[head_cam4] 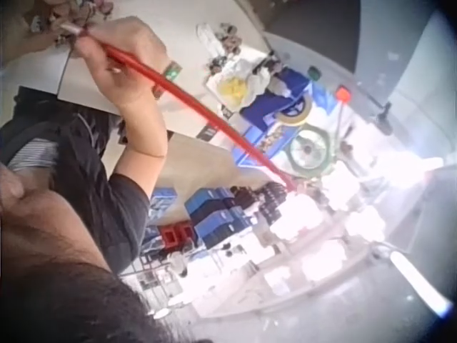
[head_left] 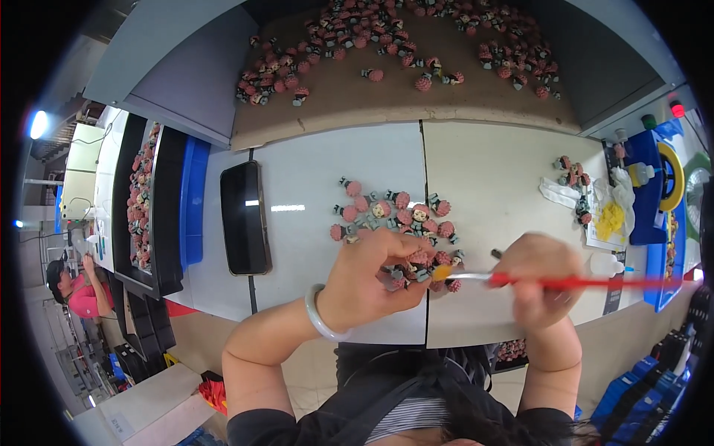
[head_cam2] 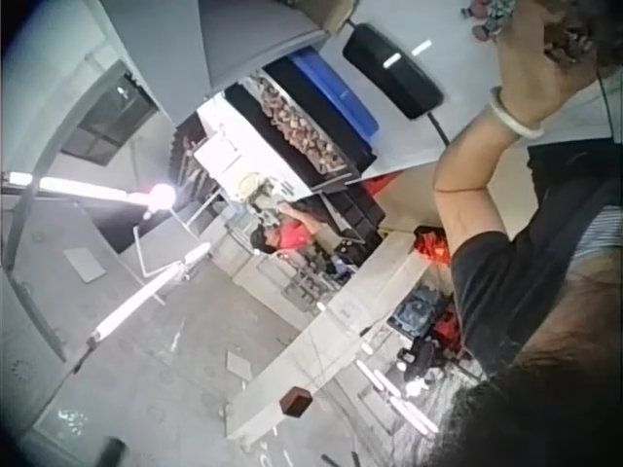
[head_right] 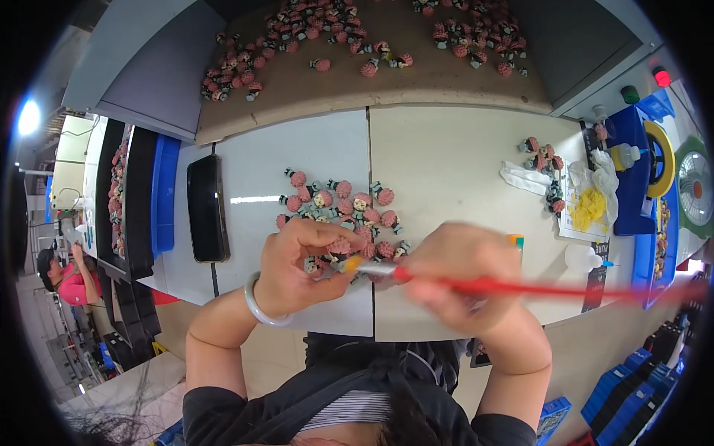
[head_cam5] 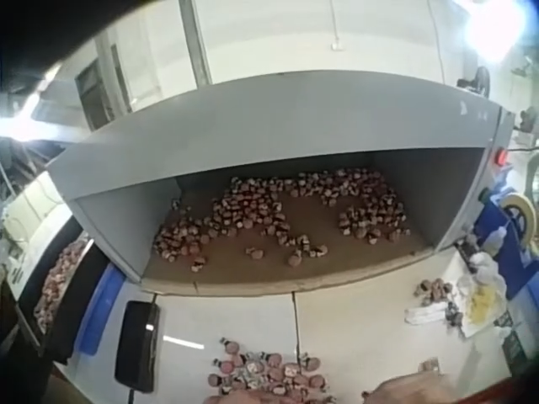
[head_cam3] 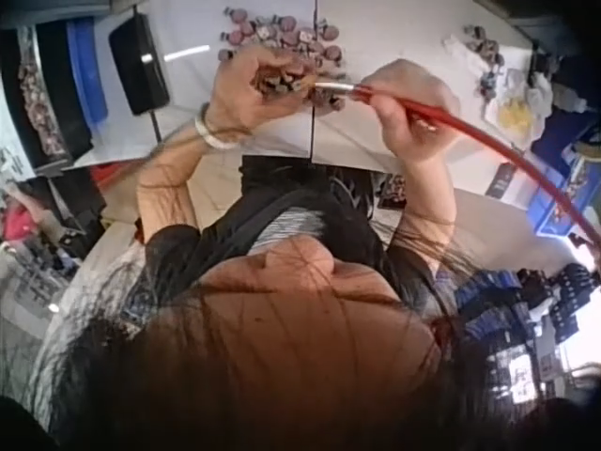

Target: Applying paint or adhesive to small strawberry-themed toy figurines using a brush.

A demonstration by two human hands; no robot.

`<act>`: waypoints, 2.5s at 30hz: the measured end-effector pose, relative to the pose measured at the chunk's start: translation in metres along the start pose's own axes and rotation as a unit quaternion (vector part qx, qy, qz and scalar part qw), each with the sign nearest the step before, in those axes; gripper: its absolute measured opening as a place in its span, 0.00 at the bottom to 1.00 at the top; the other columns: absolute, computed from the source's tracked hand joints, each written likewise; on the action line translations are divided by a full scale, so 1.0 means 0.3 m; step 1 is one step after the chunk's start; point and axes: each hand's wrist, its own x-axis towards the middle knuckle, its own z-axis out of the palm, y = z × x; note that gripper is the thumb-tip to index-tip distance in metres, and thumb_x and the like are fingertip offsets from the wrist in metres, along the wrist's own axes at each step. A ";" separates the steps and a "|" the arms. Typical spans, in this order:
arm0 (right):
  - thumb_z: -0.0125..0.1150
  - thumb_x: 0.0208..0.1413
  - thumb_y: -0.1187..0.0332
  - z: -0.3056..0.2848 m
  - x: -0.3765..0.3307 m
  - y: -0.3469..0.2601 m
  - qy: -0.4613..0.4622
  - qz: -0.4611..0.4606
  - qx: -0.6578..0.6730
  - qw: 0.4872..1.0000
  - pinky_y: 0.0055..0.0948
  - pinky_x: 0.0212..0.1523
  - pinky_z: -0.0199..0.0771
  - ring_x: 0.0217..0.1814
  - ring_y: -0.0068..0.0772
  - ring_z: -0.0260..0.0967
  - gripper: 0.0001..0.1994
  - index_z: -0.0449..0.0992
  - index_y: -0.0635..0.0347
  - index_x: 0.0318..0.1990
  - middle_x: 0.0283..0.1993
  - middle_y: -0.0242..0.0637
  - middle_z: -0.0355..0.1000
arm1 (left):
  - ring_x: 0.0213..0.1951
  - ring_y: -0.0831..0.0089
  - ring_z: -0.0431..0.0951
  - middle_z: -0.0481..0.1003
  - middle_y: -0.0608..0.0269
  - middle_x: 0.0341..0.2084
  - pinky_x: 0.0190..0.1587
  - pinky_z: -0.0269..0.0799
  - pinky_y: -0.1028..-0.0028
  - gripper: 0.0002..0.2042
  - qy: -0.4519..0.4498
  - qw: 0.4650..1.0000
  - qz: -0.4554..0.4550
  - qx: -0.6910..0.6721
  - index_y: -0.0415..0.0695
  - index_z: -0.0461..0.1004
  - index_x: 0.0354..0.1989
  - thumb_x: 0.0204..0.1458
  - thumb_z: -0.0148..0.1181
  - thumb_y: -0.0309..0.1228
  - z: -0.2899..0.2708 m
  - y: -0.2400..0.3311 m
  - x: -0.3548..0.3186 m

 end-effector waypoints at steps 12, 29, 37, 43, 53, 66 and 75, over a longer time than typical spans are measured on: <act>0.51 0.53 0.74 0.028 0.015 -0.011 0.054 0.137 -0.057 0.987 0.21 0.19 0.64 0.18 0.23 0.64 0.06 0.63 0.64 0.27 0.18 0.38 0.66 | 0.53 0.58 0.66 0.66 0.41 0.47 0.54 0.63 0.64 0.22 -0.046 0.964 -0.053 -0.255 0.44 0.53 0.37 0.40 0.54 0.08 0.005 -0.022 0.014; 0.55 0.46 0.78 0.029 0.017 -0.007 0.059 0.072 0.034 0.995 0.25 0.19 0.62 0.17 0.29 0.64 0.04 0.66 0.63 0.24 0.18 0.37 0.67 | 0.57 0.55 0.61 0.64 0.42 0.50 0.56 0.60 0.61 0.20 -0.044 0.924 -0.070 -0.372 0.47 0.53 0.38 0.43 0.54 0.12 -0.001 -0.011 0.032; 0.58 0.46 0.72 -0.028 0.064 -0.019 -0.084 0.331 -0.252 0.905 0.25 0.19 0.60 0.17 0.34 0.64 0.07 0.67 0.65 0.25 0.15 0.40 0.65 | 0.42 0.73 0.71 0.69 0.55 0.40 0.41 0.67 0.75 0.15 0.196 0.979 0.054 0.023 0.41 0.59 0.40 0.45 0.55 0.17 -0.242 0.125 0.034; 0.61 0.43 0.66 -0.064 0.037 0.028 -0.207 0.327 -0.384 0.838 0.37 0.26 0.65 0.24 0.48 0.68 0.10 0.70 0.64 0.27 0.19 0.47 0.69 | 0.42 0.66 0.70 0.69 0.55 0.42 0.48 0.63 0.72 0.17 0.487 0.697 -0.030 0.525 0.38 0.63 0.46 0.45 0.55 0.21 -0.651 0.262 -0.153; 0.61 0.43 0.63 -0.077 0.016 0.084 -0.209 0.326 -0.406 0.828 0.40 0.30 0.66 0.27 0.49 0.68 0.12 0.71 0.64 0.29 0.22 0.47 0.70 | 0.43 0.62 0.71 0.74 0.60 0.33 0.46 0.66 0.66 0.11 0.030 0.864 0.103 0.492 0.43 0.74 0.32 0.38 0.54 0.16 -0.334 0.020 0.118; 0.59 0.45 0.67 -0.051 0.042 0.048 -0.126 0.346 -0.357 0.859 0.35 0.28 0.68 0.25 0.47 0.70 0.11 0.68 0.65 0.32 0.23 0.47 0.71 | 0.38 0.70 0.75 0.69 0.62 0.41 0.39 0.69 0.73 0.16 -0.005 0.949 -0.211 -0.234 0.42 0.64 0.47 0.49 0.53 0.22 -0.107 0.089 0.082; 0.59 0.44 0.72 -0.010 0.042 0.038 -0.120 0.308 -0.291 0.898 0.31 0.26 0.68 0.23 0.44 0.70 0.10 0.67 0.66 0.32 0.21 0.46 0.70 | 0.47 0.68 0.72 0.65 0.53 0.50 0.46 0.67 0.77 0.19 -0.034 0.910 -0.224 -0.347 0.42 0.60 0.49 0.48 0.53 0.20 -0.054 0.056 0.042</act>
